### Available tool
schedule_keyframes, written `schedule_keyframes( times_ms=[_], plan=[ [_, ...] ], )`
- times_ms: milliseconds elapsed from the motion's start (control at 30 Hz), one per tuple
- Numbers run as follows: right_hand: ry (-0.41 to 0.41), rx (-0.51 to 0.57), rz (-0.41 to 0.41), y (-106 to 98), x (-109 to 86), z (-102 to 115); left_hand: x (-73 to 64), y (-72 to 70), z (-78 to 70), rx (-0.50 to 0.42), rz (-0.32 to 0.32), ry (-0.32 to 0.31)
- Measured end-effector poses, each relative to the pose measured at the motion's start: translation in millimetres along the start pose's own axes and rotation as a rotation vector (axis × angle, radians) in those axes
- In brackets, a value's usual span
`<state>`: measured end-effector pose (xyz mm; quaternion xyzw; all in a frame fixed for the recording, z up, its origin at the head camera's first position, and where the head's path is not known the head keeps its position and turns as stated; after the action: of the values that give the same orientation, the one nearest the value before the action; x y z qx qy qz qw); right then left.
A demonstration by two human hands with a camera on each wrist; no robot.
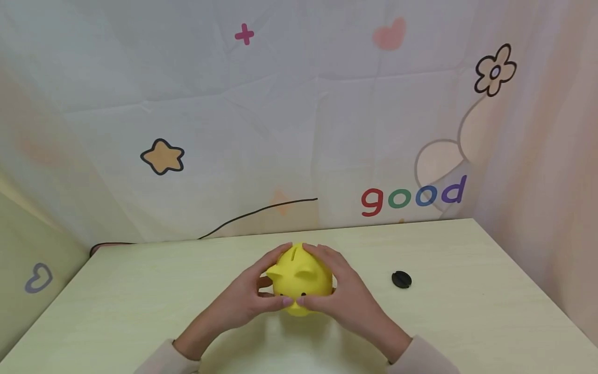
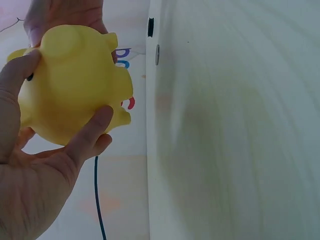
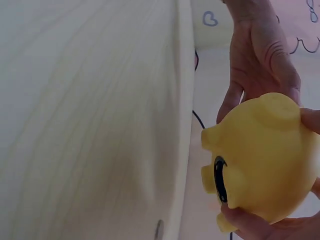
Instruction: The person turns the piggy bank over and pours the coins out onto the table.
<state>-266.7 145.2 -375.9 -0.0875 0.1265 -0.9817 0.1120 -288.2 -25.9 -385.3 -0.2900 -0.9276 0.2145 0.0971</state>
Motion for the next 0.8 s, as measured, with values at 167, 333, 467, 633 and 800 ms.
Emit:
schedule_keyframes(
  times_ms=[167,333,467,633,800],
  plan=[
    [-0.2,-0.278,-0.034,7,-3.9,18,-0.6,2.7,2.6,-0.012,0.027,0.01],
    [-0.301,-0.517,-0.076,14,-7.8,31,-0.3,4.0,3.8,-0.003,0.041,0.028],
    [-0.395,-0.654,-0.086,22,-9.4,39,-0.5,3.6,6.6,0.046,0.034,0.031],
    [-0.449,-0.71,-0.089,25,-10.2,42,-0.6,3.1,8.1,0.078,0.023,0.03],
    [-0.381,-0.55,-0.077,17,-7.3,38,-1.0,2.4,6.7,0.032,0.017,0.02]
  ],
)
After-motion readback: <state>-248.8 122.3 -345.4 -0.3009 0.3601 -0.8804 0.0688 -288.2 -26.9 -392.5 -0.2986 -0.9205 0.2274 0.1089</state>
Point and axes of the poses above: each hand's wrist, its own x-axis towards the middle knuckle, its own y-axis out of the palm, z = x × y, the point moved 8 cm from there along x, towards the middle knuckle, and after that the axes turned 10 degrees about x, right-handed, at the moved point
